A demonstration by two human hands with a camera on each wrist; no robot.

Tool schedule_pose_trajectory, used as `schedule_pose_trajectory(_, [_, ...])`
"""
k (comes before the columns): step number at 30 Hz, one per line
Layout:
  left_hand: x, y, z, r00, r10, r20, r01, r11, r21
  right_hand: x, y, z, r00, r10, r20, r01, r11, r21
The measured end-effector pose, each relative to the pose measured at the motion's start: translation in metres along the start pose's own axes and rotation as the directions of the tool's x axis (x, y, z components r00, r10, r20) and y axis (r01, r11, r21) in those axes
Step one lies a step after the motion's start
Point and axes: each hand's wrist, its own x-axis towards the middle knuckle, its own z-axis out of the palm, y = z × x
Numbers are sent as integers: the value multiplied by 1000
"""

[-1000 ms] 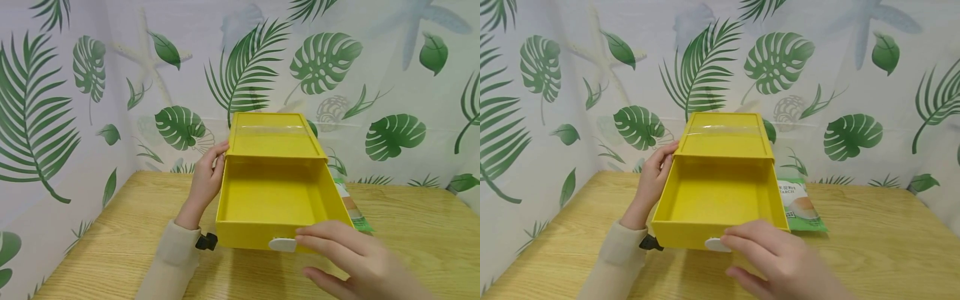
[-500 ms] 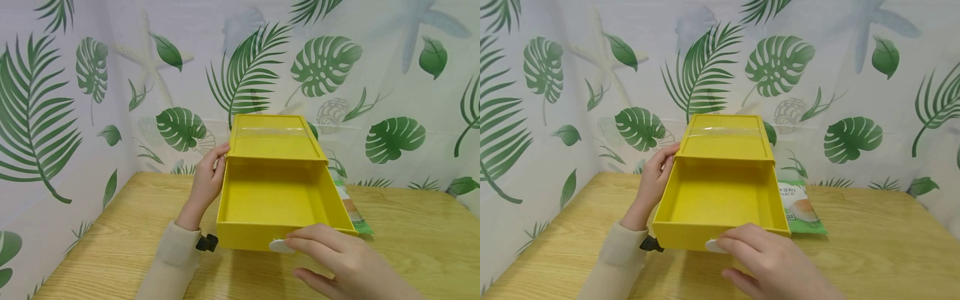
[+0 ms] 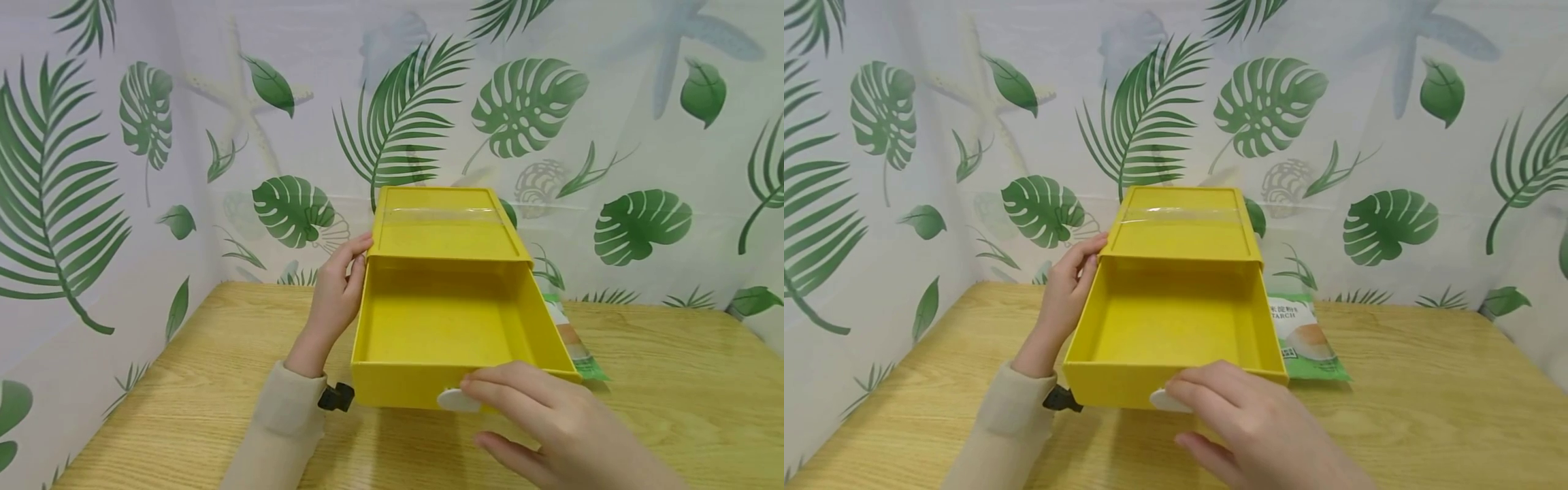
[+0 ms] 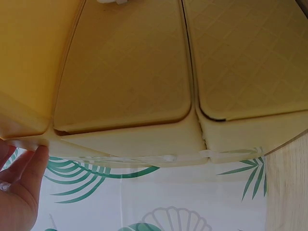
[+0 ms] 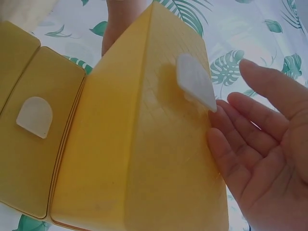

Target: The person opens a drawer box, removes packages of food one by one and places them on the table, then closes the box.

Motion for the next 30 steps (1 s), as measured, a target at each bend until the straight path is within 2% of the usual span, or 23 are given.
schedule_pose_trajectory(3, [0, 0, 1, 1000, -6, 3, 6, 1000, -6, -6, 7, 5, 1000, -11, -7, 11, 1000, 0])
schedule_pose_trajectory(7, [1, 3, 1, 1000, -15, 2, 15, 1000, -17, 1, 1, 1, 1000, 10, -15, -11, 1000, -16])
schedule_pose_trajectory(9, [1, 11, -1, 1000, -21, 4, 21, 1000, -15, 7, -4, -2, 1000, 15, -24, -16, 999, -28])
schedule_pose_trajectory(14, [2, 28, -4, 1000, -31, 7, 31, 999, -8, 15, -8, -5, 995, -35, -89, 31, 998, -53])
schedule_pose_trajectory(17, [1, 29, -4, 1000, -31, 3, 31, 999, -12, 15, -5, -3, 993, -46, -109, 39, 997, -67])
schedule_pose_trajectory(22, [1, 27, -3, 999, -34, -3, 34, 999, -6, 13, 0, 0, 992, -35, -118, 24, 996, -90])
schedule_pose_trajectory(30, [0, 5, 0, 1000, -12, -2, 12, 1000, 7, 15, 5, 4, 987, -45, -154, 27, 993, -114])
